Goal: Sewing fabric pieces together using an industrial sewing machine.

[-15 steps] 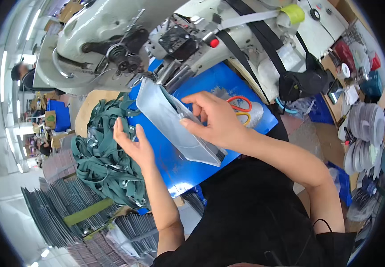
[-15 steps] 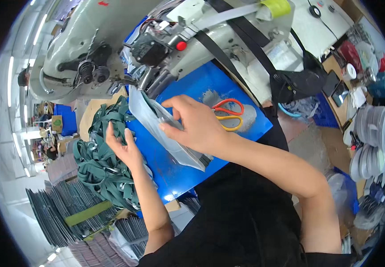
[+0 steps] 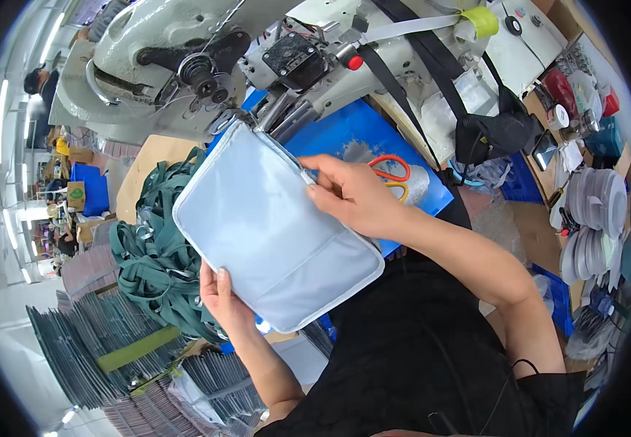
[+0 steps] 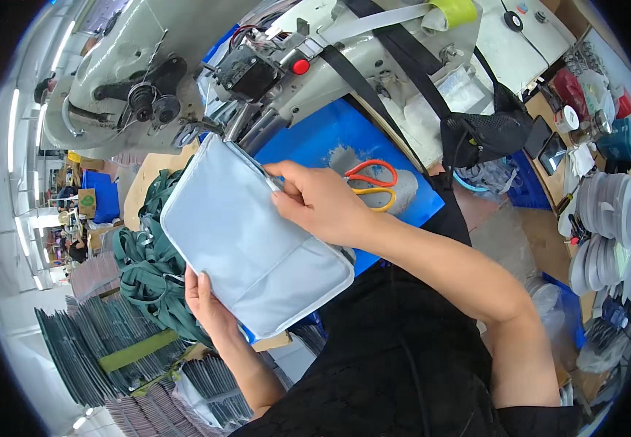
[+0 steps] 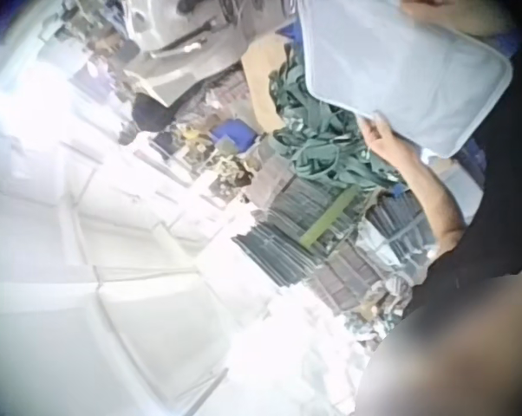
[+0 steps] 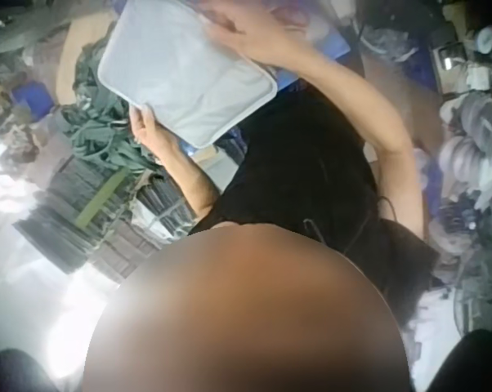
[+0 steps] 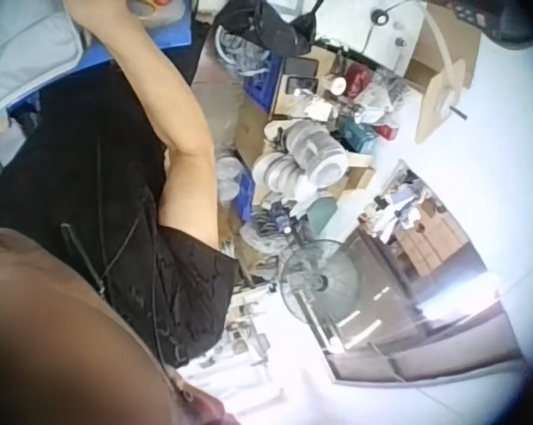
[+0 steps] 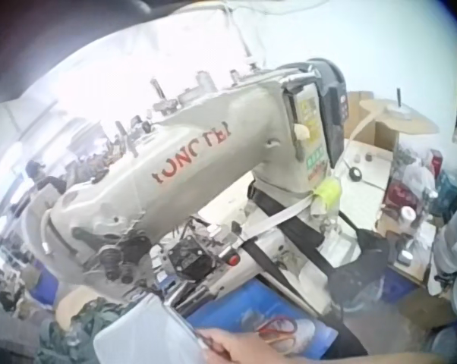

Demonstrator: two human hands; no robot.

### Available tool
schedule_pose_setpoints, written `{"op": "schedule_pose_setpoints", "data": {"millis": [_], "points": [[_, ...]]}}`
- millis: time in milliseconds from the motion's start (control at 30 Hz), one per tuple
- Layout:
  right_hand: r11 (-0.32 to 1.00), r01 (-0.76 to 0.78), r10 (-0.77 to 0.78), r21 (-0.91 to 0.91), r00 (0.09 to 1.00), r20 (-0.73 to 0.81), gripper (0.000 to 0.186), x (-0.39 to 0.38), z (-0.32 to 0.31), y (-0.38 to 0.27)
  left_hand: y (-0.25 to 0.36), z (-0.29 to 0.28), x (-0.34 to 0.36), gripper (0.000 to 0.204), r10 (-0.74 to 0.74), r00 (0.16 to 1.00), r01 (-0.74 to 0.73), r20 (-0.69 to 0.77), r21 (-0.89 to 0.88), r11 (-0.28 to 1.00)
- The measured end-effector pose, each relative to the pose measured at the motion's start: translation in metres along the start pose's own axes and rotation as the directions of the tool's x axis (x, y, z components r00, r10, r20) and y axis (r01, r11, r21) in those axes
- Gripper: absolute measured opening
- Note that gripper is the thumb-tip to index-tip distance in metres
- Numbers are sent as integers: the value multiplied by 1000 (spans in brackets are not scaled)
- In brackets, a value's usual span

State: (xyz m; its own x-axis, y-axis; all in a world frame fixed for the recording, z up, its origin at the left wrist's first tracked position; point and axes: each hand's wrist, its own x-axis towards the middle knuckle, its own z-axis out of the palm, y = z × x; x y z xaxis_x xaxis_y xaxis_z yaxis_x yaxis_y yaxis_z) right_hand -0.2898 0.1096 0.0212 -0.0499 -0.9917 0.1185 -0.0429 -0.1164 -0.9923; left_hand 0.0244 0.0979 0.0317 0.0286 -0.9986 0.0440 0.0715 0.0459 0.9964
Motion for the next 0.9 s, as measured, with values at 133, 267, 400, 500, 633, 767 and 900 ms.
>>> {"op": "schedule_pose_setpoints", "data": {"millis": [133,267,400,500,633,767,900], "points": [[924,-81,52,373,995,89,40,-3,2,-2,14,-9,2,49,10,1000,-9,-13,91,996],[703,-138,77,697,990,119,41,-6,6,-4,26,0,-4,46,108,994,-111,24,201,973],[654,-154,75,741,988,138,44,8,7,-1,33,15,7,44,103,993,-109,55,141,984],[679,-131,62,722,991,122,44,29,11,5,33,26,20,42,77,997,-77,-18,35,996],[676,-160,79,719,986,146,43,39,6,3,32,33,32,46,63,993,-50,-104,127,991],[806,-73,114,588,993,-34,33,34,-16,1,27,37,37,53,60,987,-28,-146,213,977],[805,397,-141,441,850,-508,22,45,-49,-5,30,27,40,57,-5,998,10,-70,80,997]]}}
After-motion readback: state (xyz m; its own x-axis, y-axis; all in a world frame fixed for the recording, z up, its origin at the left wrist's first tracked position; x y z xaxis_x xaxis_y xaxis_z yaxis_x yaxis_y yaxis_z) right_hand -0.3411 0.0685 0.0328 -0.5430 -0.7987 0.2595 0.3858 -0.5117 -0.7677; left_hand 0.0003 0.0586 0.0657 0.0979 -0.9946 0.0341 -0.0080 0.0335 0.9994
